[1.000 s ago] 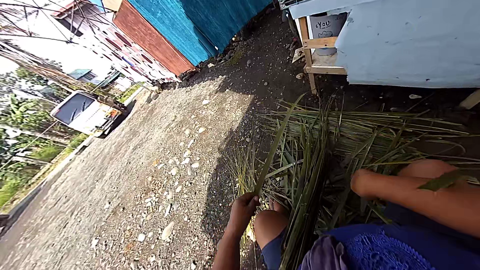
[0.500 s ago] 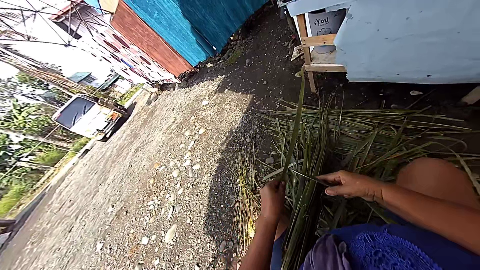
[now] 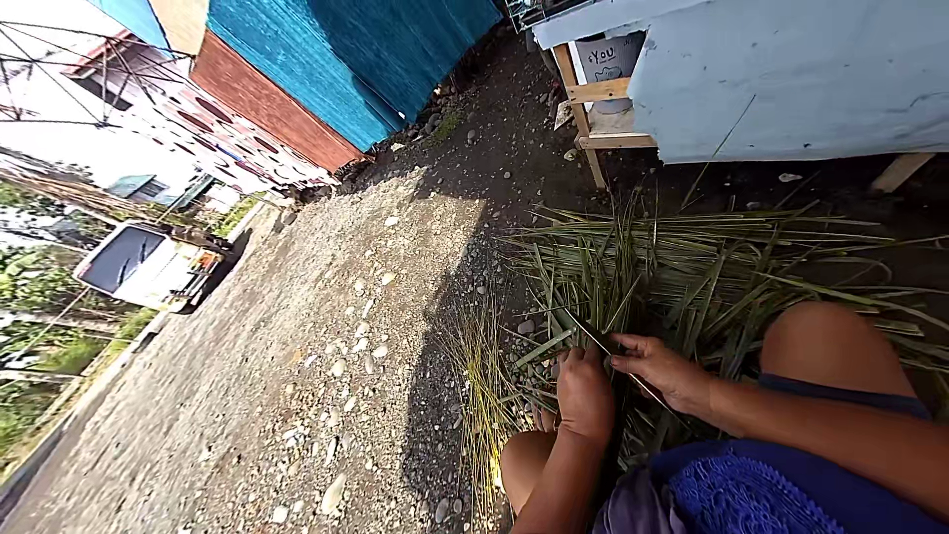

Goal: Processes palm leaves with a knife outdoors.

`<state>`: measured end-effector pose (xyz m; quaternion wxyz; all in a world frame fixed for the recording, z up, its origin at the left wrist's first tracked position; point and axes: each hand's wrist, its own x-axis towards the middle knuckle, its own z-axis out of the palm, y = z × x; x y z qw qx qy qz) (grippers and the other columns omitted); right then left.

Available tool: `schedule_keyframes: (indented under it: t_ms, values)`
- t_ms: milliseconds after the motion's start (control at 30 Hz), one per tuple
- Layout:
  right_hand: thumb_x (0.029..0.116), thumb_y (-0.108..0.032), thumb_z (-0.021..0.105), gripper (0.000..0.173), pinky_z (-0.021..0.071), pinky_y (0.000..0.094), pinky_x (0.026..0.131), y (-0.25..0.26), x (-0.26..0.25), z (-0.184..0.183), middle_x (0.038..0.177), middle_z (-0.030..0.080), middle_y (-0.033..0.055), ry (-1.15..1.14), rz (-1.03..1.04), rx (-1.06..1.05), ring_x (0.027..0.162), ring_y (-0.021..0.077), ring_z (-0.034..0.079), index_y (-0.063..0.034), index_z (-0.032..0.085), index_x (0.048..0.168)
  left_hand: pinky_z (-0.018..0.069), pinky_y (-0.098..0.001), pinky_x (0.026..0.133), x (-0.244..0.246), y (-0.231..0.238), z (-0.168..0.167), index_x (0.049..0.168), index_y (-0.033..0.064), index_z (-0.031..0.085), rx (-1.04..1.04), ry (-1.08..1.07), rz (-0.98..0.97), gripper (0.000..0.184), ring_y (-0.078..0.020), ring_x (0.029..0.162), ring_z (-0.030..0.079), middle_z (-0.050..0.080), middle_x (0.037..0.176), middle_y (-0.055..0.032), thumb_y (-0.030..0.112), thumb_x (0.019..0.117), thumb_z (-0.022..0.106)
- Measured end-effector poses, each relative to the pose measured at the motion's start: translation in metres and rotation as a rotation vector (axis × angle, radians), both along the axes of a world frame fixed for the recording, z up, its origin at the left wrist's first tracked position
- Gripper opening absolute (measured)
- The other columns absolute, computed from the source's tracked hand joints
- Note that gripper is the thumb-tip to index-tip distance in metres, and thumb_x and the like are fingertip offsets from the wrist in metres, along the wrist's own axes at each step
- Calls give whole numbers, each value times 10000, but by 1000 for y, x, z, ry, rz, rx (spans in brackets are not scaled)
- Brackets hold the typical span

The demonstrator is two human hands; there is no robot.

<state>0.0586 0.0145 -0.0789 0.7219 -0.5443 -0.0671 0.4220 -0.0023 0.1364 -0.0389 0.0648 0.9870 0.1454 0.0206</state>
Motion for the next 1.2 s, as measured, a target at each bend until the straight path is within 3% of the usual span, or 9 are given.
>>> schedule_keyframes:
  t_ms: [67, 133, 233, 333, 433, 600, 767, 1000, 1200]
  values:
    - [984, -66, 668, 466, 482, 231, 652, 4, -1, -1, 1135, 675, 101, -51, -81, -14, 792, 69, 601, -41, 551, 1434, 544, -473, 971, 2, -5, 3, 1190, 6, 739, -7, 32, 8, 270, -374, 1107, 684, 725, 1112, -203, 51, 1023, 531]
    - [955, -35, 692, 461, 541, 260, 883, 7, -1, -5, 1245, 673, 138, -103, -129, 2, 1010, 106, 664, 7, 577, 1400, 559, -475, 943, 1, -6, 1, 1165, 2, 747, 4, 0, -5, 257, -374, 1079, 694, 728, 1081, -205, 46, 1014, 544]
    - [936, -26, 708, 412, 542, 268, 942, 11, -2, -11, 1204, 692, 136, -153, -188, 24, 1039, 113, 675, 28, 620, 1335, 582, -472, 890, -1, -4, -5, 1101, -4, 767, 31, -113, -49, 226, -370, 997, 718, 739, 994, -198, 11, 981, 576]
    - [950, -40, 700, 355, 546, 257, 896, 12, 7, -12, 1147, 696, 122, -152, -292, 6, 990, 103, 666, 27, 640, 1294, 591, -478, 860, -5, -3, -7, 1127, 4, 772, 39, -180, -73, 242, -373, 957, 726, 741, 958, -198, -6, 963, 595]
    - [971, -65, 688, 363, 465, 227, 582, 4, 27, -13, 1086, 676, 73, -74, -341, -46, 758, 71, 596, -29, 627, 1327, 603, -482, 816, -16, 5, -11, 1092, 11, 787, 35, -263, -115, 235, -364, 886, 734, 738, 892, -188, -17, 934, 615]
    - [988, -78, 664, 399, 372, 208, 444, -13, 60, -27, 995, 650, 42, 37, -477, 30, 553, 54, 473, -66, 593, 1380, 608, -457, 744, -44, 36, -15, 1097, 29, 793, 1, -306, -170, 266, -317, 785, 719, 710, 820, -158, -15, 913, 606]
    - [1003, -77, 634, 368, 386, 210, 432, -34, 90, -33, 860, 616, 31, 106, -609, 65, 509, 65, 464, -71, 592, 1368, 608, -410, 703, -75, 72, -17, 1058, 51, 804, 50, -330, -207, 271, -263, 729, 713, 711, 794, -119, 61, 896, 587]
    - [1013, -34, 555, 406, 391, 221, 446, -74, 130, -37, 698, 494, 11, 198, -828, 79, 489, 86, 442, -96, 548, 1415, 603, -467, 702, -118, 119, -11, 1021, 45, 806, 66, -290, -154, 236, -299, 737, 718, 711, 790, -136, 80, 921, 595]
    - [1022, -162, 616, 351, 386, 221, 483, -135, 166, -45, 844, 585, -12, 113, -919, -4, 551, 55, 456, -159, 587, 1372, 557, -626, 791, -162, 170, -6, 1057, 1, 790, 61, -168, 56, 223, -444, 850, 707, 717, 881, -237, 13, 950, 594]
